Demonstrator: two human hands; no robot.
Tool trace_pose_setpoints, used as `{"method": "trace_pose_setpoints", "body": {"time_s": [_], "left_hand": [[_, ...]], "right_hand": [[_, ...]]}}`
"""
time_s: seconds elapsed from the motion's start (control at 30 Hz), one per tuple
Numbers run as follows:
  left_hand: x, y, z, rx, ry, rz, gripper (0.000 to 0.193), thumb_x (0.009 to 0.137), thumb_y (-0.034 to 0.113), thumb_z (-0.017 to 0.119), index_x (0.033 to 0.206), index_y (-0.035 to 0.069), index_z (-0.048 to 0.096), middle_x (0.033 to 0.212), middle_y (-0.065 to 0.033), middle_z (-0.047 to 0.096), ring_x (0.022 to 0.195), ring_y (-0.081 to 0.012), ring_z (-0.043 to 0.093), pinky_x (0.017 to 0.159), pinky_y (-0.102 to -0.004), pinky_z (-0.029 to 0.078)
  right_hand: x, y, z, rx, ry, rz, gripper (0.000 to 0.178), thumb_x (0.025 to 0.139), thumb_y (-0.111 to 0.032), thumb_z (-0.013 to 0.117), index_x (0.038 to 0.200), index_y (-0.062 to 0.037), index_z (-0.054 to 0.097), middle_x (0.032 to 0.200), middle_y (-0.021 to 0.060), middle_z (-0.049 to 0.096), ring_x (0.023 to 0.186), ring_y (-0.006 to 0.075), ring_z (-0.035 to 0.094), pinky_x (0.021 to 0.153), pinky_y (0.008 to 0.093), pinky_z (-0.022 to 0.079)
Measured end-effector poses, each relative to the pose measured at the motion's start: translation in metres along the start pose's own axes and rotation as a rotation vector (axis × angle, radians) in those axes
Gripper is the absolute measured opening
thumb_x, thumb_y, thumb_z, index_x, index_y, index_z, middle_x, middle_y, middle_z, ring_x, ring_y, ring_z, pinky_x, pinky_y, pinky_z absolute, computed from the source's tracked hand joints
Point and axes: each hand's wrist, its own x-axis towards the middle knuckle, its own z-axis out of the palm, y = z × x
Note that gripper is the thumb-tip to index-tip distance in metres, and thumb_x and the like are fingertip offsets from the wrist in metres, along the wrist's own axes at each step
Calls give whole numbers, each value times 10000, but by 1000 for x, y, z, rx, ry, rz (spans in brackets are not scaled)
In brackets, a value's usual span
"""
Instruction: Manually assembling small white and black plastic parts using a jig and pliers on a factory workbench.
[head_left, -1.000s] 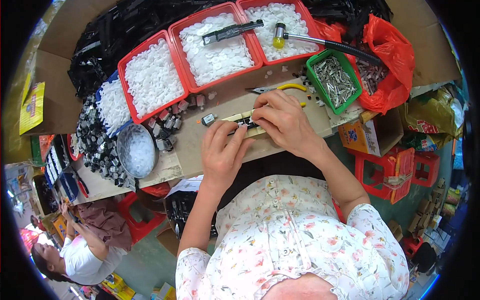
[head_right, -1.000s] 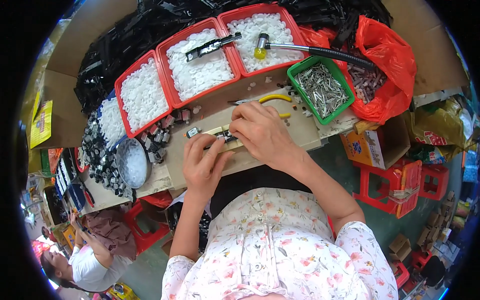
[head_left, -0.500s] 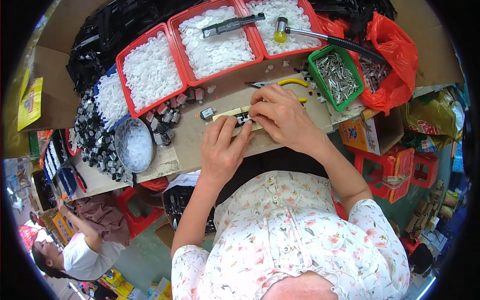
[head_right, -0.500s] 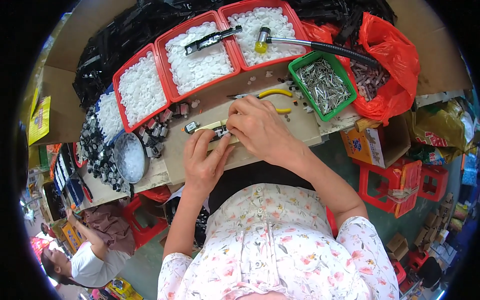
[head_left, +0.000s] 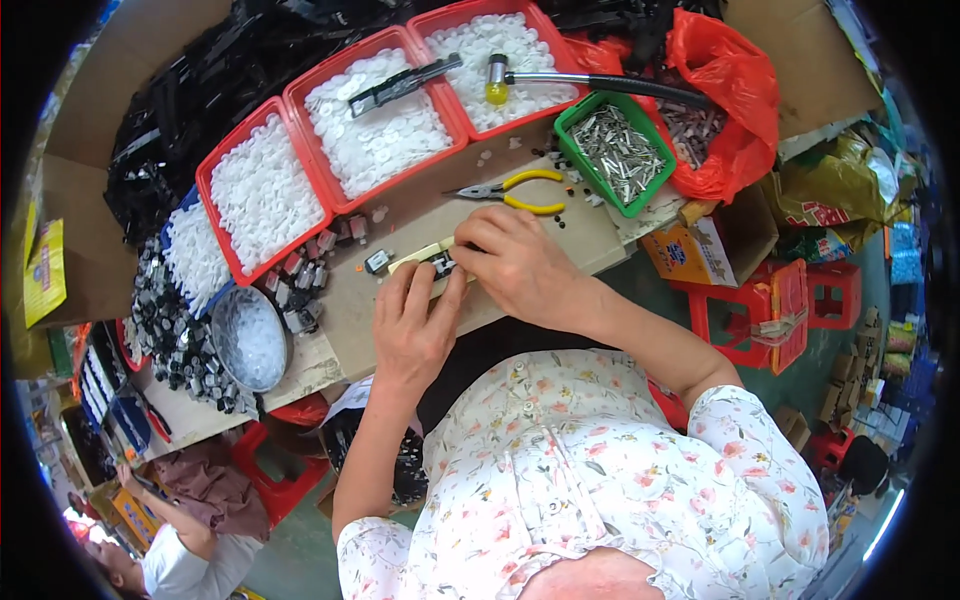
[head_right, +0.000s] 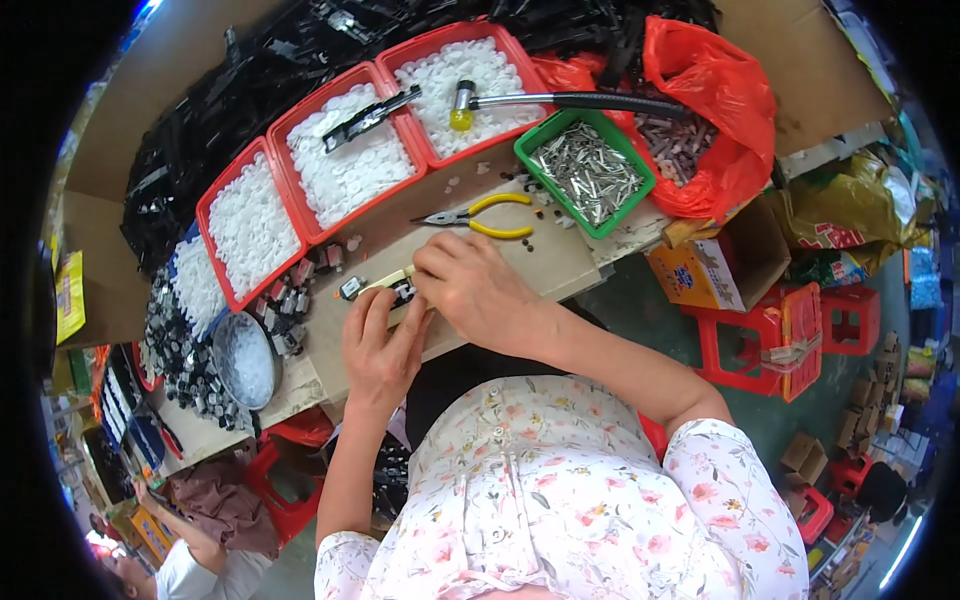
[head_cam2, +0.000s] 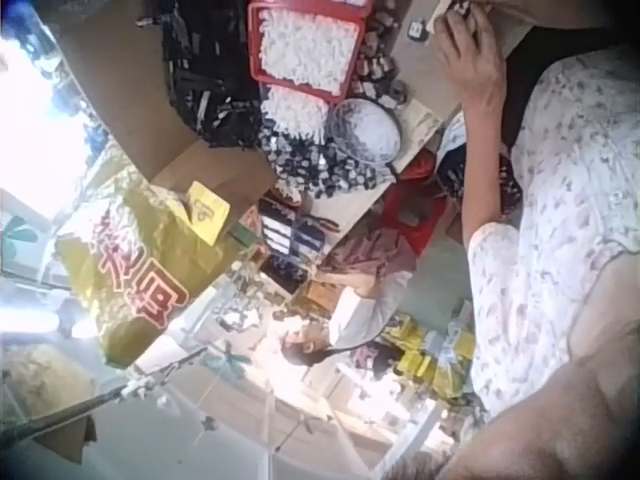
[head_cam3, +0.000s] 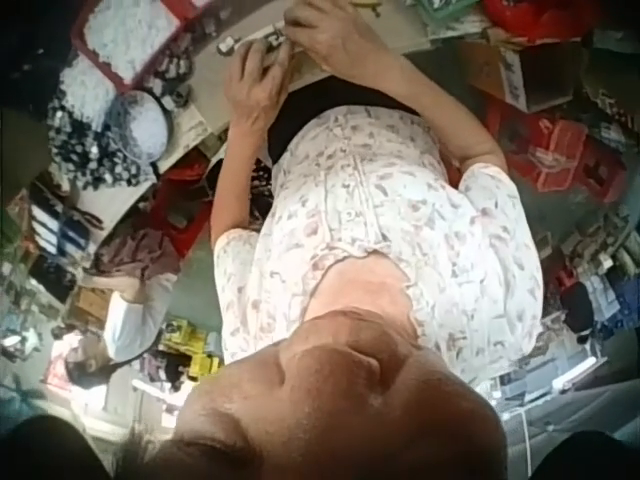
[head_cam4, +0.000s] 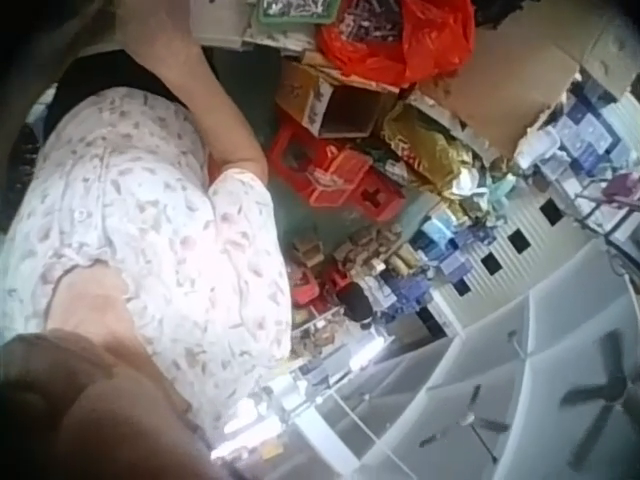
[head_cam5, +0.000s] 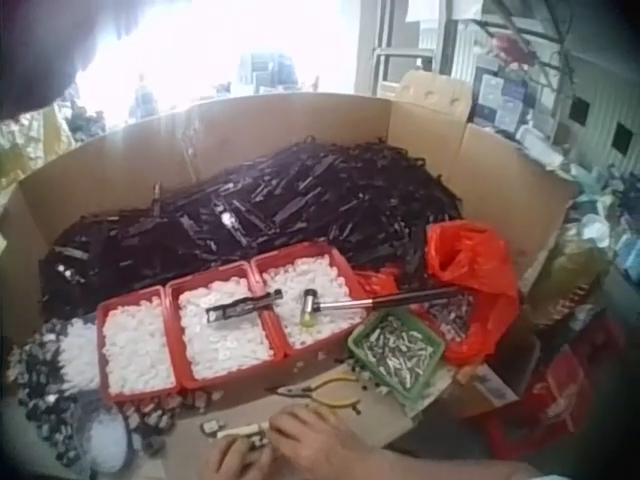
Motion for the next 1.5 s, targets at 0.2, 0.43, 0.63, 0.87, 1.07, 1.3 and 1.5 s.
{"method": "trace_pose_setpoints", "body": {"time_s": [0.2, 0.43, 0.63, 0.87, 1.07, 1.3, 1.5], "left_hand": [[8, 2, -7, 87, -115, 13, 345, 813, 121, 726, 1157, 109, 694, 1111, -107, 578, 1072, -301, 575, 861, -432, 461], [10, 4, -12, 95, -129, 10, 319, 823, 120, 741, 1138, 100, 700, 1074, -110, 587, 1068, -305, 577, 860, -430, 459], [13, 6, -14, 46, -137, -29, 358, 780, 106, 782, 1128, 90, 702, 1089, -134, 601, 1066, -337, 581, 876, -441, 469], [12, 5, -22, -32, -170, -61, 382, 767, 100, 780, 1140, 92, 697, 1124, -131, 596, 1127, -339, 559, 908, -448, 457], [20, -1, -46, -76, -169, -139, 355, 779, 92, 772, 1127, 81, 703, 1141, -128, 603, 1155, -355, 548, 943, -459, 445], [5, -33, -91, 12, -46, -376, 294, 766, 42, 780, 1055, 39, 730, 1075, -125, 628, 1126, -351, 559, 934, -439, 464], [-9, -45, -105, 97, -4, -516, 282, 790, 30, 769, 1070, 33, 732, 1049, -111, 644, 1126, -325, 554, 938, -426, 460]], "right_hand": [[-5, 4, -11, 75, 5, 17, 249, 779, -41, 693, 1025, -35, 654, 1078, 91, 593, 1098, 311, 561, 950, 440, 434], [-36, 54, -83, -70, 247, 269, 172, 819, -14, 690, 990, 0, 680, 1040, 128, 623, 975, 309, 623, 829, 383, 505], [-75, 99, -128, -410, 252, 387, 140, 864, -12, 652, 1000, 19, 669, 1024, 150, 623, 957, 309, 635, 797, 385, 511], [-62, 98, -141, -375, 168, 476, 164, 863, -37, 674, 1007, 38, 650, 1011, 164, 598, 958, 337, 618, 803, 393, 492], [-51, 100, -126, -330, -12, 423, 186, 839, -64, 701, 991, 33, 655, 965, 159, 579, 927, 334, 601, 806, 395, 479], [-61, 126, -160, -272, 219, 590, 118, 932, -60, 605, 993, 28, 657, 941, 178, 613, 837, 364, 634, 741, 377, 497], [-113, 211, -165, -591, 103, 593, 247, 895, -62, 635, 1129, 13, 619, 1006, 232, 640, 956, 427, 622, 808, 466, 482]]}}
